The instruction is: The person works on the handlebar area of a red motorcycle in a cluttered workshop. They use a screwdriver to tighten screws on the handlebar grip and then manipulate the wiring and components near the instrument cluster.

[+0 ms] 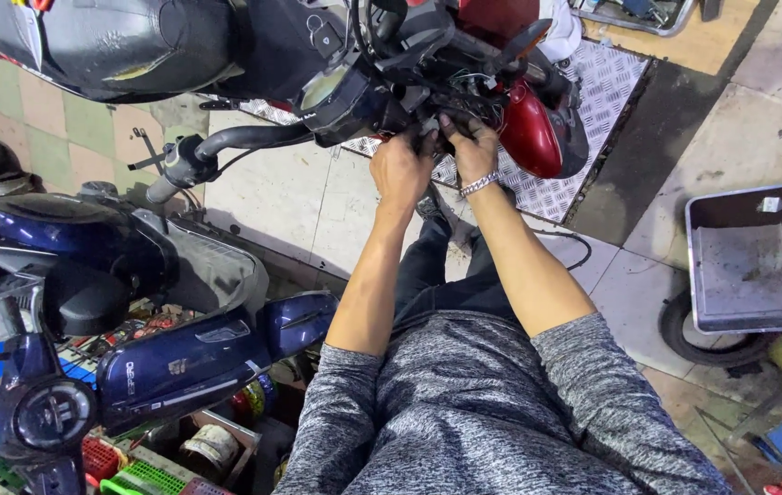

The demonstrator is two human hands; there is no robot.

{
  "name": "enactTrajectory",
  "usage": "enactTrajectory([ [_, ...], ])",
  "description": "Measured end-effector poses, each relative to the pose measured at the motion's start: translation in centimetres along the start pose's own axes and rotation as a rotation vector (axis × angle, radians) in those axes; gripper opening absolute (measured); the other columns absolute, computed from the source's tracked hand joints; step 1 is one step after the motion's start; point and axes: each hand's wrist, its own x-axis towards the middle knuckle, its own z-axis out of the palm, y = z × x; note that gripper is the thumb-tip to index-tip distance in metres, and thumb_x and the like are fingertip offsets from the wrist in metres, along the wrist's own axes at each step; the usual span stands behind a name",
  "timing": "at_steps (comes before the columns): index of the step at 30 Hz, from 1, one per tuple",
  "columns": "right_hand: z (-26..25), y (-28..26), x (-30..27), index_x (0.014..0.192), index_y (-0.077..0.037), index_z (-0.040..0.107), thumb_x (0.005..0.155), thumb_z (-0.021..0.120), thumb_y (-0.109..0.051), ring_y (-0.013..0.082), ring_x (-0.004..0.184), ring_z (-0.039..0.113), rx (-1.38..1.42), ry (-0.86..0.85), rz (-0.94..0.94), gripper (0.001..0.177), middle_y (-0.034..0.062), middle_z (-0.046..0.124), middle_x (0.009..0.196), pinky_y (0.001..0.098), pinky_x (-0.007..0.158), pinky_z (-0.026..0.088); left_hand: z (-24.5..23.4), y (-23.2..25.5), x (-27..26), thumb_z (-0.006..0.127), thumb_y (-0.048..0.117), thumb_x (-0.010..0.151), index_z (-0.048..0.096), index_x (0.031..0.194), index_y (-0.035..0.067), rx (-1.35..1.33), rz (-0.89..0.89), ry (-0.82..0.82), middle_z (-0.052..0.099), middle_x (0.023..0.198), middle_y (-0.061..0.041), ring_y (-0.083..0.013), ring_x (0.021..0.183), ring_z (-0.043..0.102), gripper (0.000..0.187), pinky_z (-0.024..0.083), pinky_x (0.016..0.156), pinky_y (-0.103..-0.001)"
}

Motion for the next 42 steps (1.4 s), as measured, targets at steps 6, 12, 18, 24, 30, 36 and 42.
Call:
enactTrajectory([
  [6, -0.4, -0.9, -1.0, 0.093, -0.015, 0.083, 0.08, 0.091, -0.029, 0.0139, 0.084, 0.068, -0.053, 0.084, -0.044, 0.02, 0.0045, 0.075, 0.084, 0.0292, 0.079, 0.056, 1.8, -0.3, 0.3, 0.066, 0.042, 0.089, 0.077, 0.082, 0.008, -0.046, -0.007, 0.02, 0.073, 0.069, -0.018, -0.0441, 0.086, 0.074, 0.037, 0.057, 0.081, -0.057],
  [12, -1.4, -1.8, -0.6, 0.088, -0.012, 0.082, 0.077, 0.091, -0.025, 0.0188, 0.082, 0.07, -0.178, 0.061, -0.159, 0.019, 0.0089, 0.075, 0.082, 0.0352, 0.077, 0.056, 5.3, -2.6, 1.6, 0.066, 0.045, 0.088, 0.074, 0.074, 0.007, 0.034, 0.129, 0.133, 0.07, 0.065, -0.018, -0.0428, 0.076, 0.074, 0.041, 0.058, 0.071, -0.056],
  [18, -1.9, -6.5, -2.8, 0.104, -0.013, 0.079, 0.088, 0.085, -0.036, 0.0161, 0.097, 0.064, -0.036, -0.031, -0.076, 0.029, 0.0038, 0.074, 0.102, 0.0371, 0.091, 0.054, -0.7, 1.3, -2.7, 0.061, 0.045, 0.095, 0.075, 0.087, 0.006, 0.013, 0.219, 0.204, 0.07, 0.072, -0.017, -0.0394, 0.079, 0.075, 0.042, 0.06, 0.072, -0.053],
  [24, -5.6, -6.0, -6.1, 0.123, -0.009, 0.073, 0.096, 0.074, -0.021, 0.03, 0.119, 0.063, -0.329, -0.045, -0.134, 0.03, 0.0172, 0.071, 0.12, 0.043, 0.105, 0.047, 0.8, -6.2, -7.3, 0.063, 0.042, 0.095, 0.068, 0.113, 0.015, -0.08, 0.307, 0.056, 0.066, 0.091, -0.012, -0.0419, 0.081, 0.072, 0.033, 0.06, 0.07, -0.056],
  [30, -6.9, -5.9, -7.7, 0.108, -0.018, 0.08, 0.09, 0.078, -0.029, 0.023, 0.101, 0.071, -0.566, -0.221, 0.006, 0.021, 0.0081, 0.077, 0.102, 0.0354, 0.087, 0.056, 3.4, -13.2, -9.8, 0.065, 0.044, 0.094, 0.071, 0.107, 0.011, -0.184, 0.12, -0.119, 0.07, 0.091, -0.017, -0.0429, 0.088, 0.071, 0.036, 0.059, 0.076, -0.055],
  [36, -2.2, -9.3, -13.8, 0.125, -0.004, 0.071, 0.103, 0.068, -0.033, 0.0295, 0.105, 0.07, -0.38, -0.486, 0.084, 0.036, 0.0227, 0.071, 0.115, 0.0404, 0.083, 0.06, -4.4, -9.2, -13.3, 0.065, 0.034, 0.101, 0.073, 0.111, 0.005, -0.59, -0.036, 0.174, 0.073, 0.097, -0.023, -0.0448, 0.094, 0.071, 0.032, 0.058, 0.076, -0.053],
  [42, 1.9, -9.9, -19.2, 0.15, 0.011, 0.038, 0.107, 0.022, -0.062, 0.0455, 0.149, 0.029, -0.558, -0.78, 0.176, 0.086, 0.0372, 0.037, 0.154, 0.0551, 0.127, 0.016, -5.8, -10.6, -15.7, 0.064, 0.032, 0.101, 0.068, 0.113, -0.003, -0.232, 0.272, 0.234, 0.069, 0.105, -0.023, -0.0426, 0.109, 0.066, 0.038, 0.051, 0.096, -0.054],
])
